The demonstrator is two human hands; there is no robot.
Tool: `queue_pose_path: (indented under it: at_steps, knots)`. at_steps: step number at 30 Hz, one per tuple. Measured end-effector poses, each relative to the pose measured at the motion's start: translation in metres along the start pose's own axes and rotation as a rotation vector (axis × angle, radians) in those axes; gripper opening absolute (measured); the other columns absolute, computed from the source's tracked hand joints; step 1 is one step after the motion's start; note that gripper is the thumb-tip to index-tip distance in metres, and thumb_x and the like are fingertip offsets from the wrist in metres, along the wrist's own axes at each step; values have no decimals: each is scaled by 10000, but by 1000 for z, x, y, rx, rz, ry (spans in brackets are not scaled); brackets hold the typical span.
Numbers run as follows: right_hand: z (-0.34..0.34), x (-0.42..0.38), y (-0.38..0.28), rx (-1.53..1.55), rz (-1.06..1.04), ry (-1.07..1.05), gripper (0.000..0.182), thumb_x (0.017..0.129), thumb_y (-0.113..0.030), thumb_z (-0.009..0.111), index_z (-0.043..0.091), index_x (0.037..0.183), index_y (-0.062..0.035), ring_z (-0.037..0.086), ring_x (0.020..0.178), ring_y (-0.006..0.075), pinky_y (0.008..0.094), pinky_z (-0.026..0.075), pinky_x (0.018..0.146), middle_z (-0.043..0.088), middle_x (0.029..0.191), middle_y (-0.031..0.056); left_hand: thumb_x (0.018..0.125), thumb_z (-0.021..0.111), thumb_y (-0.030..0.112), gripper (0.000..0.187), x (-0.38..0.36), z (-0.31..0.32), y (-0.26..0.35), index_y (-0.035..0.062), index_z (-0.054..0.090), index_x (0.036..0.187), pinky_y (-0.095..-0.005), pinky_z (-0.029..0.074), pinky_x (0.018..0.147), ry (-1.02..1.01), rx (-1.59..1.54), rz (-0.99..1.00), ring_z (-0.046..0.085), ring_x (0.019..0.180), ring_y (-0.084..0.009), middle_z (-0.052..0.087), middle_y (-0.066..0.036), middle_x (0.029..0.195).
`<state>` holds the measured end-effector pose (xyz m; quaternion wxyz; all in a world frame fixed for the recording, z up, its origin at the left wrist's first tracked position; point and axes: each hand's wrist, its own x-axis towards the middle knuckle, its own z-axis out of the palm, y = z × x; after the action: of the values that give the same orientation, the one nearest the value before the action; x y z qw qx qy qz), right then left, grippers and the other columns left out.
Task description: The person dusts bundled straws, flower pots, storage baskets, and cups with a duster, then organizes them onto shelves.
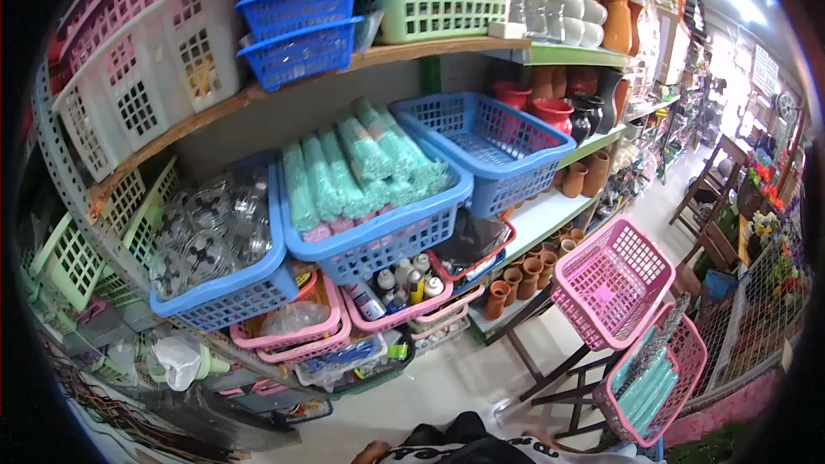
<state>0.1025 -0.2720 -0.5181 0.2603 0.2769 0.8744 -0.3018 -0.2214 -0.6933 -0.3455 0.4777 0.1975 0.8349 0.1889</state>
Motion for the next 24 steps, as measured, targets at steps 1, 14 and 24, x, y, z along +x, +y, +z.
queue_pose_path:
  at_steps: [1,14,24]
  knots:
    - [2,-5,10,8,16,9,290,713,-297,522,643,835,-63,584,898,311,401,462,745,609,898,204,806,464,391,427,-2,5,-9,41,574,1023,-395,408,856,-22,-56,-7,508,1028,-332,549,-177,1092]
    - [11,-118,-76,868,673,301,372,645,-287,548,646,925,-63,592,911,283,362,457,796,614,947,193,812,430,368,397,129,-59,150,59,602,990,-394,403,861,-235,338,164,537,985,-329,589,-179,1008]
    - [8,-189,-170,1104,854,595,345,691,-329,614,649,854,-27,554,609,175,316,447,601,607,649,87,800,454,361,410,194,-63,265,70,594,1053,-359,402,884,-419,477,327,531,1020,-310,565,-174,1080]
